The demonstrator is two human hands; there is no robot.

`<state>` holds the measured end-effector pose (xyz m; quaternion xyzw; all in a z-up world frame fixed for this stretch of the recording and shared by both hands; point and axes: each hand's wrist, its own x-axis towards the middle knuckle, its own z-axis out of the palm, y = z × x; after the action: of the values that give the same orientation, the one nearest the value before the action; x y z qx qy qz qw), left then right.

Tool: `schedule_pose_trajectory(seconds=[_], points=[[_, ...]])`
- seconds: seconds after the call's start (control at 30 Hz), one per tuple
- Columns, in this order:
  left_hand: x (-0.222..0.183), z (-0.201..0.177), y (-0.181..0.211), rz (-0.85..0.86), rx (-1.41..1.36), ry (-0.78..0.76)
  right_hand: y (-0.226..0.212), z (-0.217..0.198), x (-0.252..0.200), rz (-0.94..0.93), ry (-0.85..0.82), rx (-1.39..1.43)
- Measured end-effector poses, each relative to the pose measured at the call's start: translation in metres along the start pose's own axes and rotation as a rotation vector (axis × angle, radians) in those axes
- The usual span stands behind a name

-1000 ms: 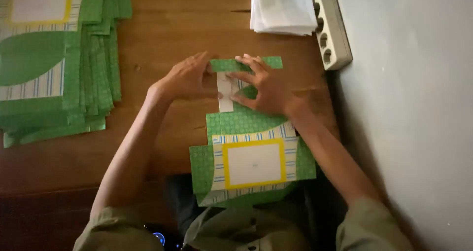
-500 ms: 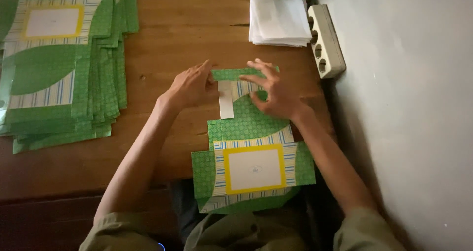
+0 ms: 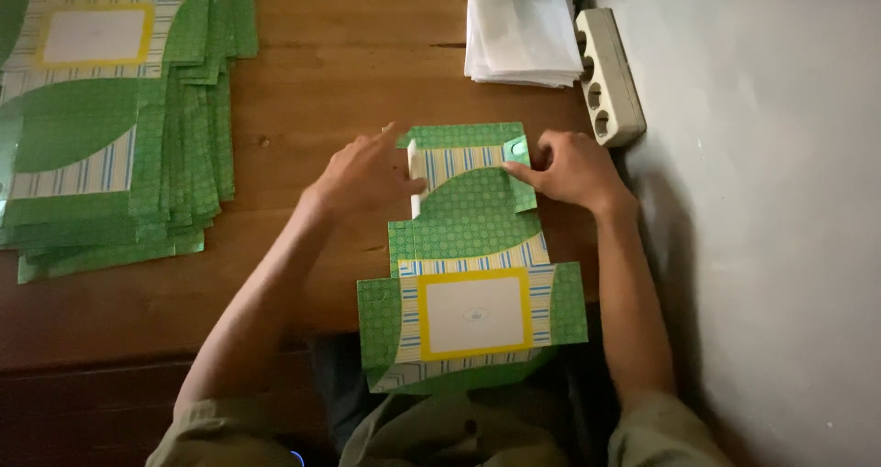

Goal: Manually folding and assembling paper packaging boxes from flat templates on a wooden table.

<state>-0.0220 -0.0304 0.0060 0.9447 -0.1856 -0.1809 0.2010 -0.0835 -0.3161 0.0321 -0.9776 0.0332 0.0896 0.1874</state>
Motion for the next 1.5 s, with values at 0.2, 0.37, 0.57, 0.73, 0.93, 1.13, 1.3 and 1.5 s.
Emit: schedule_pose_trajectory(seconds=[0.2, 0.37, 0.57, 0.73, 0.93, 1.13, 1.3, 1.5], points=[[0.004, -0.022, -0.012, 0.186, -0.326, 0.099, 0.030, 0.011, 0.007, -0.102, -0.096, 0.324], [-0.008, -0.046, -0.022, 0.151, -0.819, 0.082, 0.009, -0.009, -0.008, -0.158, -0.026, 0.709], [-0.009, -0.053, -0.025, 0.428, -0.937, 0.330, -0.009, -0.022, -0.019, -0.209, 0.053, 1.111], [-0.014, -0.055, -0.023, 0.594, -1.008, 0.439, 0.007, -0.001, -0.008, -0.401, 0.210, 1.175], [-0.029, -0.068, -0.011, 0.356, -0.973, 0.463, 0.030, 0.009, 0.001, -0.636, 0.391, 1.349], [-0.034, -0.069, 0.028, 0.102, -1.140, -0.494, 0.056, 0.020, 0.019, -0.922, 0.203, 1.406], [-0.021, -0.046, 0.025, 0.001, -1.826, -0.596, 0.038, 0.008, 0.007, -1.070, 0.032, 1.549], [-0.019, -0.053, 0.006, -0.022, -1.879, 0.027, 0.013, 0.001, -0.009, -1.000, -0.036, 1.553]])
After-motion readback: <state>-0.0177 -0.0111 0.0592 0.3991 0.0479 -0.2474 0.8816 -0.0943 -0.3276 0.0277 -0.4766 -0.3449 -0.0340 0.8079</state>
